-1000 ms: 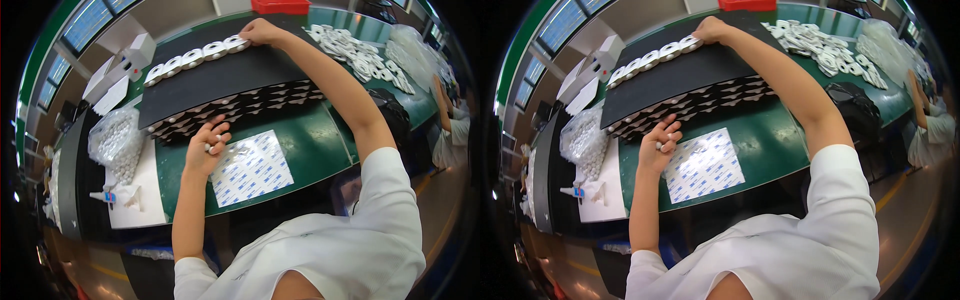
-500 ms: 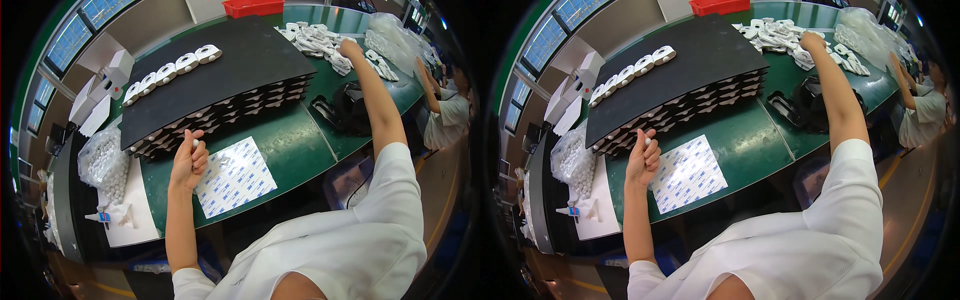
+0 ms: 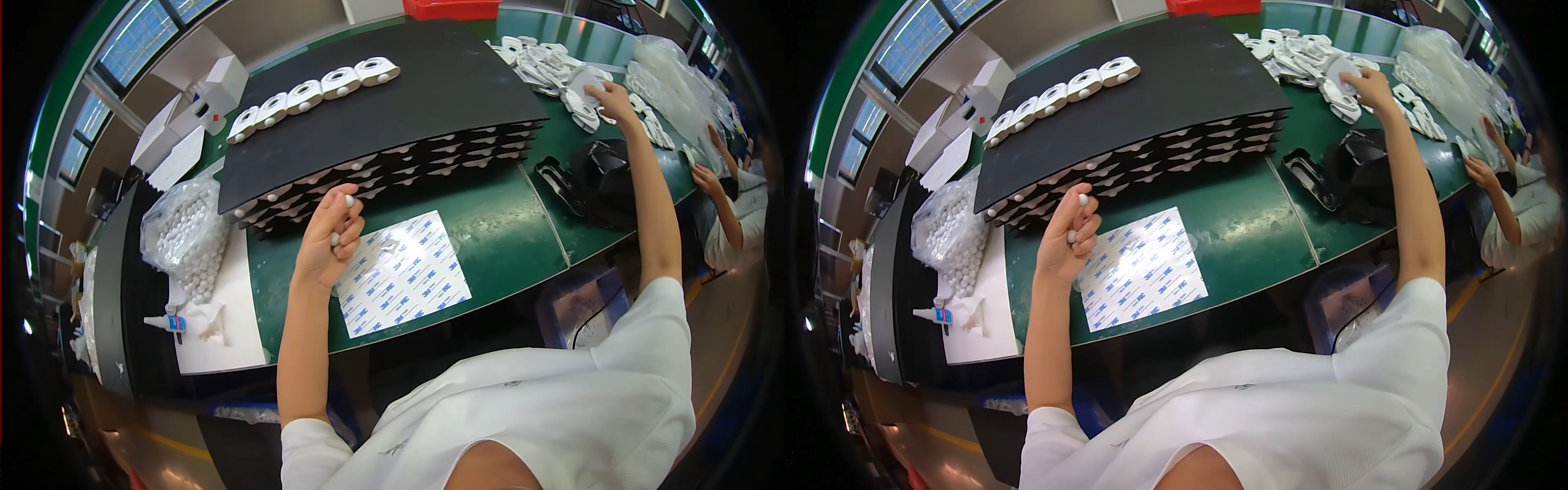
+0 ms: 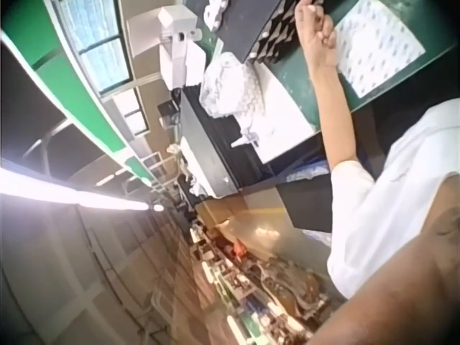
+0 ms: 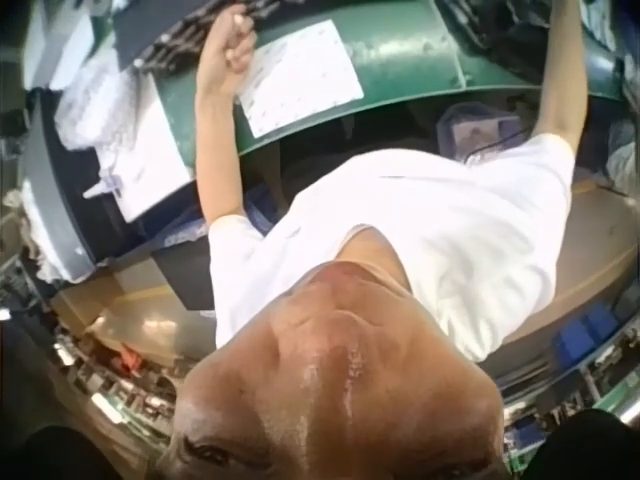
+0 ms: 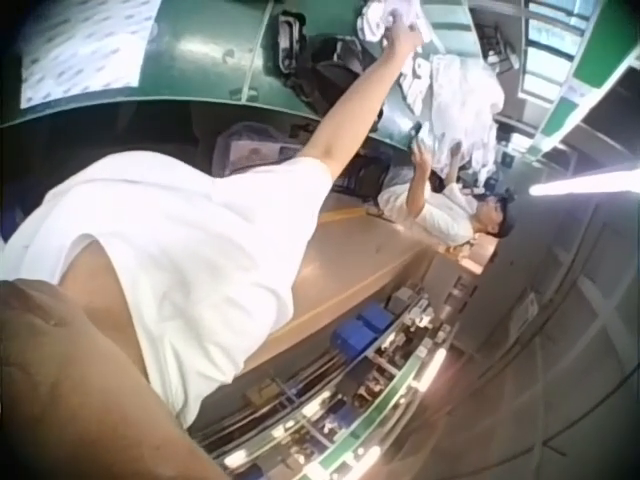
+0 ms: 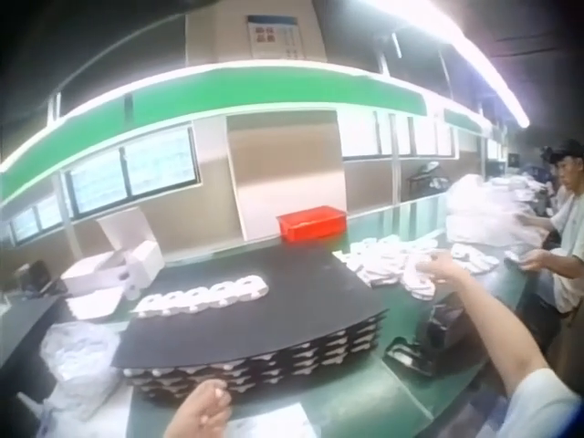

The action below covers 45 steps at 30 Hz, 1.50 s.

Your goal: Assembling small white plastic components by inserting metal pins and organizing them onto a tray.

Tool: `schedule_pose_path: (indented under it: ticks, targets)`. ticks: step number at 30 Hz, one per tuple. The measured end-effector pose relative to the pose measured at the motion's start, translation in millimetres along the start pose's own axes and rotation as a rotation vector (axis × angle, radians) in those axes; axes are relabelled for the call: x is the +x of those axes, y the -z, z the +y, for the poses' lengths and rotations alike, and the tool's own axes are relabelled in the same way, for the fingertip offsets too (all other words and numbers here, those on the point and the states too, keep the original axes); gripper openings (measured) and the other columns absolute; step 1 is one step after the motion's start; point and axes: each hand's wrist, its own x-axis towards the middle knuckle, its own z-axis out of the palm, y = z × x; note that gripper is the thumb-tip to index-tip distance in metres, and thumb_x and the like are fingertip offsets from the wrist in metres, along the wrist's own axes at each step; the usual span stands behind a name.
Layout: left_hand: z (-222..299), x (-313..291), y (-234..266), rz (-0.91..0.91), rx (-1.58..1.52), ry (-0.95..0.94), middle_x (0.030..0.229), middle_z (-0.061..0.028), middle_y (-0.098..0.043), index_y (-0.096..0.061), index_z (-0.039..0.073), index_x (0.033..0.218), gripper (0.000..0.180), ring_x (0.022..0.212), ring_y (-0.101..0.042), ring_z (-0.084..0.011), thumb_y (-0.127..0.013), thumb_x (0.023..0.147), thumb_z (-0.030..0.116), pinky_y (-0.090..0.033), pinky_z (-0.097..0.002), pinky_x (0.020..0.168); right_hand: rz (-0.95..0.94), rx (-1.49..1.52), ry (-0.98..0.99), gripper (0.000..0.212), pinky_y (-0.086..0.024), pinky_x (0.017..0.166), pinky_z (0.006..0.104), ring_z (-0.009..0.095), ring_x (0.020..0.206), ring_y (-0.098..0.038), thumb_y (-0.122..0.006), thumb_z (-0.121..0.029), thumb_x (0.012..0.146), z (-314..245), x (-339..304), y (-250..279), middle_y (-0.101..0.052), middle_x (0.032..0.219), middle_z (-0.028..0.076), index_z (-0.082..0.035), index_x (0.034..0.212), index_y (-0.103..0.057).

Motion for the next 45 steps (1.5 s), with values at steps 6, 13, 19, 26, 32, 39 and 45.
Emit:
schedule_pose_path:
  ticks: [6, 13, 19, 26, 32, 39, 45]
  targets:
    - [-3.8, 3.4, 0.6, 0.012, 0.097, -0.034, 0.084, -0.0023, -0.052, -0.051, 0.007, 0.093, 0.015, 0.052, -0.034, -0.0015, -0.059, 0.084, 0.015, -0.022, -0.0132, 0.036, -0.234, 0.644, 0.103, 0.03, -0.046, 0.058, 0.0205, 0.008, 0.073, -0.056, -0.059, -0.025, 0.081, -55.0, -98.6, 5.1, -0.057, 0.091, 0.004, -0.004, 0.101, -0.055]
    - [-1.0, -0.2, 3.5, 0.051, 0.034, -0.04, 0.083, -0.0013, -0.051, -0.054, 0.003, 0.101, 0.023, 0.053, -0.034, -0.0013, -0.057, 0.086, 0.02, -0.022, -0.0136, 0.037, -0.546, 0.467, 0.311, 0.017, -0.044, 0.069, 0.0188, 0.005, 0.078, -0.053, -0.063, 0.005, 0.073, -87.5, -210.8, -61.0, -0.058, 0.083, 0.0, -0.001, 0.089, -0.058]
    - [-3.4, 6.6, 6.0, 0.05, 0.041, -0.065, 0.09, -0.0035, -0.056, -0.054, 0.002, 0.111, 0.03, 0.055, -0.034, -0.0019, -0.06, 0.083, 0.012, -0.023, -0.0127, 0.038, -0.833, 0.578, 0.251, 0.015, -0.045, 0.069, 0.0204, 0.007, 0.076, -0.055, -0.059, -0.002, 0.081, -114.6, -254.4, -123.7, -0.06, 0.084, 0.002, 0.001, 0.096, -0.059]
    - [-4.3, 6.1, 8.5, 0.029, 0.015, -0.092, 0.09, -0.0037, -0.057, -0.057, 0.004, 0.103, 0.023, 0.054, -0.036, -0.0018, -0.062, 0.082, 0.013, -0.023, -0.0125, 0.037, -0.909, 0.613, 0.235, 0.014, -0.045, 0.069, 0.0212, 0.007, 0.077, -0.055, -0.053, -0.007, 0.087, -118.7, -271.4, -175.9, -0.059, 0.088, 0.003, -0.001, 0.099, -0.052]
    - [-4.2, 4.6, 8.6, 0.049, 0.022, -0.08, 0.088, -0.0032, -0.056, -0.058, 0.004, 0.101, 0.023, 0.054, -0.036, -0.0013, -0.062, 0.083, 0.017, -0.023, -0.0128, 0.037, -0.887, 0.506, 0.348, 0.013, -0.045, 0.069, 0.0217, 0.008, 0.077, -0.054, -0.052, -0.008, 0.086, -122.1, -276.0, -178.7, -0.058, 0.086, 0.003, -0.002, 0.098, -0.051]
    - [-4.7, 5.8, 9.9, 0.027, 0.015, -0.076, 0.089, -0.004, -0.056, -0.057, 0.004, 0.105, 0.025, 0.054, -0.036, -0.0016, -0.061, 0.083, 0.016, -0.023, -0.0126, 0.037, -0.844, 0.539, 0.346, 0.013, -0.044, 0.065, 0.0217, 0.008, 0.076, -0.053, -0.052, -0.009, 0.087, -121.2, -273.7, -178.5, -0.057, 0.086, 0.004, -0.003, 0.099, -0.051]
    - [-4.5, 5.8, 9.6, 0.012, -0.004, -0.087, 0.092, -0.0048, -0.056, -0.055, 0.004, 0.109, 0.027, 0.055, -0.037, -0.0018, -0.06, 0.084, 0.013, -0.025, -0.0123, 0.038, -0.803, 0.427, 0.479, 0.013, -0.044, 0.064, 0.0225, 0.009, 0.074, -0.052, -0.051, -0.006, 0.087, -121.7, -274.3, -178.3, -0.056, 0.084, 0.004, -0.004, 0.099, -0.051]
